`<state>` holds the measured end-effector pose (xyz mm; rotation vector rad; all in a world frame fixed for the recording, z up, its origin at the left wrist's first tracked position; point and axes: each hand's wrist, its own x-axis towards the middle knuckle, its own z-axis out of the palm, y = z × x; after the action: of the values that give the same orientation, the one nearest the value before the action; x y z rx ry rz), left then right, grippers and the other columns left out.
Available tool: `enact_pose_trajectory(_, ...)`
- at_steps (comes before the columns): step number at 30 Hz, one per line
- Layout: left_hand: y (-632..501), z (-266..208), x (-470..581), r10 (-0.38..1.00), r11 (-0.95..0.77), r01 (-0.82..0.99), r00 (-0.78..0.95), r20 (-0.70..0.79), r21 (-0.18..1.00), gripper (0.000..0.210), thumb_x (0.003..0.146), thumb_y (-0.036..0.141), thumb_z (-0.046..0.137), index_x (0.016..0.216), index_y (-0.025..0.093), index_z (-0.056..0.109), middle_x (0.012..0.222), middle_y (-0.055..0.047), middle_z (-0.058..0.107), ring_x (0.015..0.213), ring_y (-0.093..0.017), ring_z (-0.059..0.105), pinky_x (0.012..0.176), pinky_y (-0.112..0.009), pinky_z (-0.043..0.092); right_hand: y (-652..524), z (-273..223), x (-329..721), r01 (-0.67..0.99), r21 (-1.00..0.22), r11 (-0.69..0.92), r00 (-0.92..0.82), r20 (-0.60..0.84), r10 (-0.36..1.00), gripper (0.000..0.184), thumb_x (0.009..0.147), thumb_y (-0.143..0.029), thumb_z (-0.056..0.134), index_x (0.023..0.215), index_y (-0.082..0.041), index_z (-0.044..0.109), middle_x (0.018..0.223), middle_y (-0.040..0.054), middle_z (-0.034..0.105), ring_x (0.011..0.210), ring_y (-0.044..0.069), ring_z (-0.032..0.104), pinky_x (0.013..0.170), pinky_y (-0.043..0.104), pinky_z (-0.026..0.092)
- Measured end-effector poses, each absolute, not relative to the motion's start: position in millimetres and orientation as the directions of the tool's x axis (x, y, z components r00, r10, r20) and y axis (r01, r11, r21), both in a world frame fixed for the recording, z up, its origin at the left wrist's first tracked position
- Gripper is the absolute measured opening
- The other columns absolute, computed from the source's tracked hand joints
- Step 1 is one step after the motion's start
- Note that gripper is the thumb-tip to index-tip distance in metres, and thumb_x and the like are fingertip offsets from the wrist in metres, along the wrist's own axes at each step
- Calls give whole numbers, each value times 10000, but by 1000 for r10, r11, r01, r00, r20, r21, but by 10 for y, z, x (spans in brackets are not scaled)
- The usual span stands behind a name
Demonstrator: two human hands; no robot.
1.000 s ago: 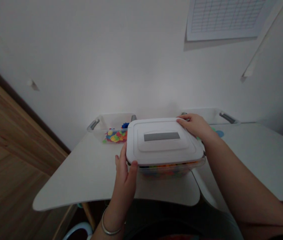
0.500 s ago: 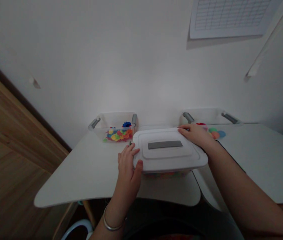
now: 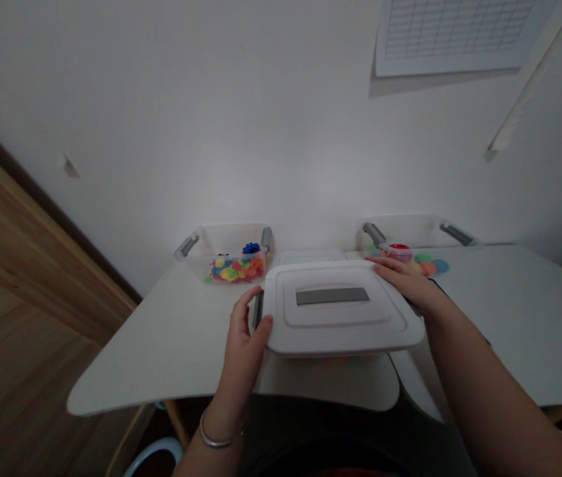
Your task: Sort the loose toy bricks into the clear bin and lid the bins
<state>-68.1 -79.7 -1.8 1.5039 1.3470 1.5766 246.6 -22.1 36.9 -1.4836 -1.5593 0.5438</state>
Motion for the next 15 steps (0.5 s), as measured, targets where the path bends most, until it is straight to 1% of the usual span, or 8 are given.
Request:
enact_pose_trajectory(1,-785,-40,-665,924,-281,129,-232,304,951,543,807,355,611,1327,233,516,1363,-105,560,1247,-253,543,1031,-419,464,-292,325,2469,451,-874,178,144,268,953,311,809,-446,616,1027,-255,730,943,41,760,832,214,708,712,341,592)
enact_pose_trajectory(3,-777,-63,-621,971,-150,-79,-198,132,986,601,810,378,593,1381,239,469,1314,-106,612,1145,-253,621,927,-389,536,-455,241,2461,248,-962,117,180,164,970,400,797,-439,641,1149,-253,677,1045,56,746,868,215,713,703,332,597)
enact_pose_trajectory(5,-787,-48,-572,997,-6,-218,-71,-9,976,562,825,435,556,1337,204,530,1181,-114,692,1037,-272,673,847,-395,572,-607,169,2438,87,-996,27,134,38,990,522,788,-440,656,1273,-256,597,1139,71,721,882,223,719,680,332,604)
enact_pose_trajectory(7,-805,4,-526,998,57,-271,13,-55,961,564,819,484,546,1288,173,579,1117,-118,719,1012,-295,682,832,-409,580,-712,113,2414,-9,-1000,-20,133,-21,991,598,790,-430,664,1348,-264,532,1189,81,701,882,230,725,665,336,611)
enact_pose_trajectory(9,-821,81,-490,1000,22,-284,-3,-24,958,610,798,486,573,1322,172,554,1182,-110,697,1050,-301,669,856,-408,576,-766,80,2399,-61,-998,-33,161,-43,986,638,799,-420,660,1394,-265,488,1199,92,697,856,241,732,651,354,618)
enact_pose_trajectory(11,-833,162,-470,999,-24,-284,-30,16,959,690,776,463,607,1396,188,480,1281,-106,647,1073,-297,660,856,-394,578,-795,75,2393,-56,-998,-13,184,-23,983,651,806,-407,651,1414,-262,469,1228,101,683,869,253,732,663,374,623)
enact_pose_trajectory(13,-842,224,-471,1000,-11,-278,-10,8,961,755,756,446,629,1437,187,428,1310,-116,625,1038,-298,673,799,-373,594,-827,95,2393,9,-999,51,213,52,976,617,815,-395,634,1400,-263,491,1326,101,623,1018,263,696,751,379,616)
enact_pose_trajectory(15,-851,244,-494,1000,28,-260,2,-29,965,786,750,414,635,1460,178,393,1317,-125,619,977,-288,691,723,-343,605,-874,123,2394,63,-993,101,227,113,967,561,831,-395,608,1371,-266,528,1423,86,540,1200,265,597,873,386,578)
